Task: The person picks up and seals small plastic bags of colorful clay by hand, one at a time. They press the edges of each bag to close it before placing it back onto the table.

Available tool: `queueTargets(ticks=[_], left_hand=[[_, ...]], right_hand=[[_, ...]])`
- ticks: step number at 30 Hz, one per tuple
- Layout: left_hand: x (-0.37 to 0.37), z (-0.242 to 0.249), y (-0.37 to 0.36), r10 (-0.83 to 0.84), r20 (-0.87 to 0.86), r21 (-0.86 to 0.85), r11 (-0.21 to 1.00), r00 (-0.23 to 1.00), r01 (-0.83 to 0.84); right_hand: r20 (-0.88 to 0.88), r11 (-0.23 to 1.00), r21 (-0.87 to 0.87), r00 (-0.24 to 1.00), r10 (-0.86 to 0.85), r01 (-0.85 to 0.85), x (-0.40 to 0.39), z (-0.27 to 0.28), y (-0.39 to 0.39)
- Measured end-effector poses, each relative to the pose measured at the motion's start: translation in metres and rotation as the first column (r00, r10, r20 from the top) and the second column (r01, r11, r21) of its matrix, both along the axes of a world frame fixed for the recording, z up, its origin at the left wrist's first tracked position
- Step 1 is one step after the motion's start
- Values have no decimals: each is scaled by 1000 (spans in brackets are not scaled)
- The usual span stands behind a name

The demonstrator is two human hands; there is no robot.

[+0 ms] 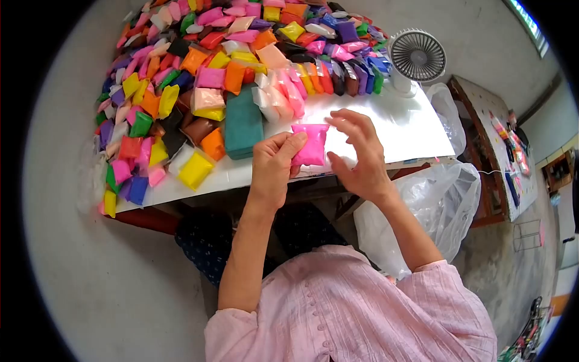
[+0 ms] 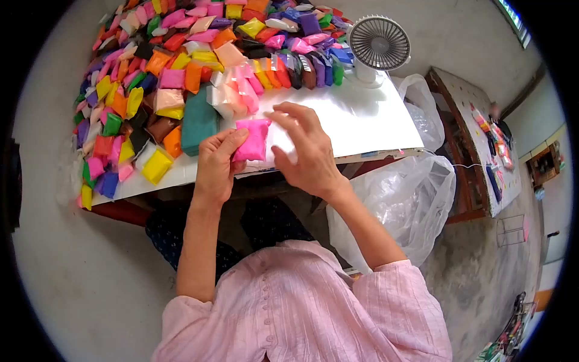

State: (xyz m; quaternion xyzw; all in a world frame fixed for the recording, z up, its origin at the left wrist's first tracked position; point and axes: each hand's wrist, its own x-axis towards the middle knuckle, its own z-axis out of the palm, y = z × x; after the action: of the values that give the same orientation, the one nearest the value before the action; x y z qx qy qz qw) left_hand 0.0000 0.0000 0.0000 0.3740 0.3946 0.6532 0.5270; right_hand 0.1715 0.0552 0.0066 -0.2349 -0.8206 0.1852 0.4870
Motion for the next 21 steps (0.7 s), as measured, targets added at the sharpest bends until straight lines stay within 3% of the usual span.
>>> queueTargets(ticks=[2, 5, 6, 8, 11, 12, 15, 21], left_hand=[[3, 0, 0, -7, 5, 3, 1000, 1000, 7], [12, 17, -6, 56, -60, -137, 989, 997, -63], [8, 18, -8, 6, -104, -151, 988, 995, -22], [-3, 21, -9, -93, -194, -174, 983, 977, 59], [6, 13, -15, 280, -422, 179, 958, 862, -224], [7, 13, -17, 246, -403, 258, 955, 881, -149], [9, 7, -17, 234, -579, 364, 931, 781, -9], [13, 1, -10, 271, -396, 418, 904, 877, -91]], right_hand=[[107, 935, 354, 994, -21, -18, -1, 1, 2], [109, 872, 489, 993, -53, -7, -3, -6, 9], [89, 868, 496, 994, -56, 5, -4, -4, 7], [16, 895, 445, 999, -36, 25, -7, -5, 5], [-86, 937, 344, 996, -27, 56, -7, -6, 5], [-119, 949, 309, 992, -28, 64, -7, -6, 6], [-121, 976, 216, 993, 15, 12, -3, -6, 3], [-162, 995, 65, 983, 91, -81, -5, -4, -5]])
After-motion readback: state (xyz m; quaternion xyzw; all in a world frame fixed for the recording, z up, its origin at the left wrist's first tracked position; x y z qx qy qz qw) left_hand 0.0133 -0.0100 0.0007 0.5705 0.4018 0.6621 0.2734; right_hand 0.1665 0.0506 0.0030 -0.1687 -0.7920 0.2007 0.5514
